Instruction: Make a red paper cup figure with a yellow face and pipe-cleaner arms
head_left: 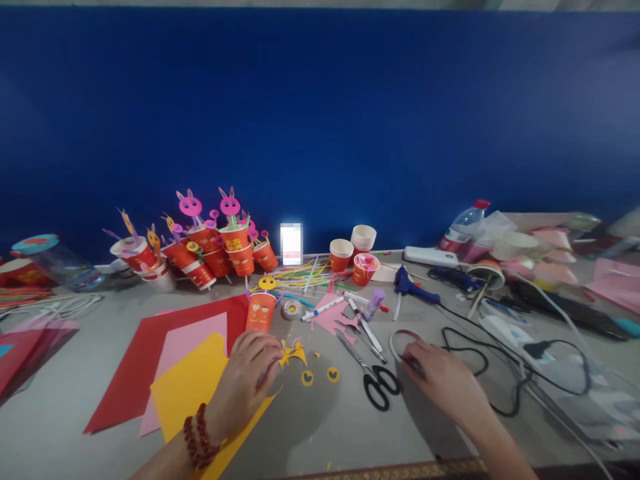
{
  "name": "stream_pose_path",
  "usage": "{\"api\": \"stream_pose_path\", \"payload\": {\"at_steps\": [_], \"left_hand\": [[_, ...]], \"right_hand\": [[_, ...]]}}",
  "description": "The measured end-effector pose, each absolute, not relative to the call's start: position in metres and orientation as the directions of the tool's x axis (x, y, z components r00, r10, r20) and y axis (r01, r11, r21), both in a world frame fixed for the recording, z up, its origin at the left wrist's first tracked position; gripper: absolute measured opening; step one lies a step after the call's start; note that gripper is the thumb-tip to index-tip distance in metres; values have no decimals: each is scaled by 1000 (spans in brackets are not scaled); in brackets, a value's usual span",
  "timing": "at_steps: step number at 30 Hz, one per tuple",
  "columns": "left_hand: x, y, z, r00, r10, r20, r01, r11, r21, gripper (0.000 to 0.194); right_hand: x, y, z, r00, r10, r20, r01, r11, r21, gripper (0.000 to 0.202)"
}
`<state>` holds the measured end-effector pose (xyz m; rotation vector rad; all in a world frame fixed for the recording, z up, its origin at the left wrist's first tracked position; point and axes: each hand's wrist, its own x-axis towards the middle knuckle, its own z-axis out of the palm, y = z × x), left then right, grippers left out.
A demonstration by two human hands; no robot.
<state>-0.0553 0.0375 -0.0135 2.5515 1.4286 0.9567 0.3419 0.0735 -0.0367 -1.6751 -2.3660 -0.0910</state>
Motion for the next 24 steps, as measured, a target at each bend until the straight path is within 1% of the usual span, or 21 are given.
{"api": "stream_pose_path", "payload": {"at_steps": [2,5,6,8,10,12,15,18,20,21,22,23,24], "left_hand": [[-60,43,-17,286,796,533,772,-521,364,17],[-68,57,-15,84,791,606,786,-426,447,15],[-70,62,-13,36,785,618,784,-406,470,15],[-71,67,-7,8,770,637,777,-406,481,16],[-67,66,-3,33,758,651,762,-441,475,16],[-61,61,-2,74,761,645,733,-480,483,16],[-50,54,-2,133,774,619,709,-511,486,21],[-38,52,6,245,752,613,707,-571,418,32],[-29,55,15,346,712,611,696,-631,342,40],[-23,58,20,399,685,609,688,-663,295,45],[-18,61,24,441,658,610,681,-688,250,49],[-12,63,27,480,631,609,672,-711,208,49],[-7,66,28,511,608,608,662,-730,173,43]], "right_hand": [[336,76,-24,-216,925,313,951,272,-148,18],[326,91,-9,-84,903,421,947,204,-248,28],[323,98,-7,-51,901,431,939,190,-287,31],[318,115,-9,-13,915,404,906,182,-383,36],[313,132,-16,-34,945,326,856,195,-478,37],[307,145,-22,-66,955,289,835,211,-508,33],[296,151,-21,-95,951,294,832,238,-501,27],[277,140,-4,-168,932,321,816,314,-485,25],[259,126,12,-300,908,293,778,411,-475,22],[249,118,19,-441,868,228,733,495,-467,21],[238,110,25,-559,813,163,671,559,-488,18],[227,102,28,-612,777,144,630,590,-506,17],[217,94,29,-641,755,139,602,607,-519,18]]}}
